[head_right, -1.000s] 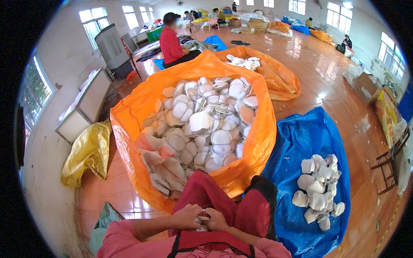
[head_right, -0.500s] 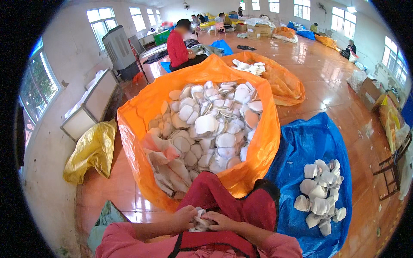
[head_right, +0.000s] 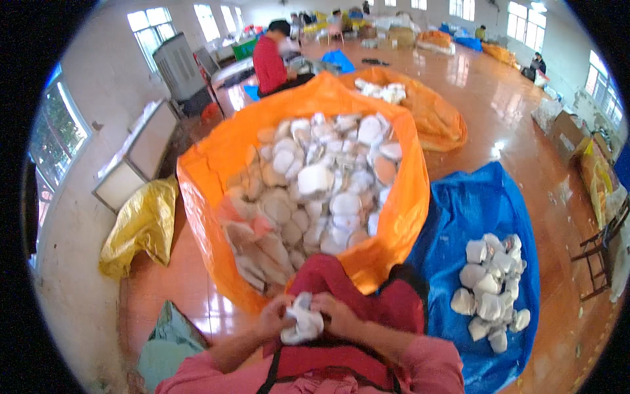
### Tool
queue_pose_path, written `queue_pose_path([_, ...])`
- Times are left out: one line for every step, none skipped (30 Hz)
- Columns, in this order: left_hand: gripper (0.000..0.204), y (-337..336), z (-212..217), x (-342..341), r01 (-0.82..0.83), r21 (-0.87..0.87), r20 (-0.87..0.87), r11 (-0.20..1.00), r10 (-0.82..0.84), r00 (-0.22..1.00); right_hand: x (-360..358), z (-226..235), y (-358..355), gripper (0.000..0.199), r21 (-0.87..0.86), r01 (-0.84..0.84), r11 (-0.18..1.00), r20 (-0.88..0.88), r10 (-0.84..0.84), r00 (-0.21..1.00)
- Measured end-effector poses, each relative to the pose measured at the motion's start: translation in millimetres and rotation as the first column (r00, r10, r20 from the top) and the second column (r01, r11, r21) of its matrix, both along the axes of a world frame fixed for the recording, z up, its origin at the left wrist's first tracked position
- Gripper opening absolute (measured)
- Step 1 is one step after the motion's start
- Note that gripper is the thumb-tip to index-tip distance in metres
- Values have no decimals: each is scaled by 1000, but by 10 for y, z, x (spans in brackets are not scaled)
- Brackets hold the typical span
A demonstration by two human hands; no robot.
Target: The person sits on the floor and repeatedly stuffs white fabric pieces into a sock, then places the filled sock into a blue tarp. The person handles the sock and fabric pieces by hand throughout the process.
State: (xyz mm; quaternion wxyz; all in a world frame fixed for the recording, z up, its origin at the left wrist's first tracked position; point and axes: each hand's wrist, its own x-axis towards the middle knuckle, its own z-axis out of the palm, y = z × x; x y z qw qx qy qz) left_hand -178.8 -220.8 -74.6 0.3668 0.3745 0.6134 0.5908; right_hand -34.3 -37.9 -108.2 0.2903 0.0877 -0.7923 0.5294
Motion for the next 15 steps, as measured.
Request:
queue_pose_path([42, 96, -28, -48, -24, 46, -161, 999, 31, 987, -49, 86, 74, 34, -9, 23, 1000, -23, -24, 999])
queue_pose_path([42, 121, -236, -132, -80, 18, -193, 997, 82, 978, -106, 277, 168, 34, -18, -33, 999, 100, 35, 994])
queue_pose_path([44, 251, -266, -210, -45, 39, -170, 998, 51, 984, -166, 247, 268, 36, 35, 5, 999, 109, -8, 994])
queue_pose_path([44, 338, -298, -157, -117, 21, 19, 993, 117, 993, -197, 277, 333, 36, 78, 39, 996, 133, -49, 990])
queue_pose_path([43, 411, -321, -173, -84, 44, 59, 995, 81, 995, -189, 308, 383, 37, 51, 67, 996, 195, -76, 978])
queue_pose_path([43, 501, -382, -206, -92, 78, 61, 993, 87, 994, -215, 288, 452, 37, 77, 108, 991, 185, -120, 975])
queue_pose_path([42, 536, -464, -173, -93, 115, 61, 989, 86, 994, -182, 230, 454, 37, 110, 155, 982, 172, -172, 970])
queue_pose_path([41, 566, -499, -158, -96, 88, 42, 991, 93, 995, -176, 171, 450, 37, 117, 180, 977, 172, -198, 965])
queue_pose_path([40, 596, -503, -150, -97, 67, 17, 993, 96, 995, -194, 120, 447, 37, 129, 207, 970, 166, -227, 960])
queue_pose_path([36, 631, -462, -133, -108, 72, 214, 992, 91, 973, -242, 137, 471, 34, 125, 182, 975, 177, -203, 963])
queue_pose_path([34, 606, -548, -117, -131, 81, 243, 988, 107, 964, -252, 130, 442, 33, 143, 178, 974, 202, -205, 958])
queue_pose_path([35, 610, -529, -146, -130, 55, 78, 990, 125, 989, -275, 138, 442, 32, 169, 177, 970, 220, -212, 952])
queue_pose_path([36, 601, -482, -179, -133, 26, -91, 991, 135, 987, -298, 129, 432, 31, 192, 174, 966, 237, -218, 947])
queue_pose_path([37, 613, -444, -234, -108, 45, -237, 993, 115, 965, -342, 117, 413, 29, 248, 216, 944, 202, -269, 942])
queue_pose_path([38, 631, -381, -305, -80, 61, -381, 995, 97, 920, -383, 121, 414, 29, 253, 212, 944, 213, -268, 940])
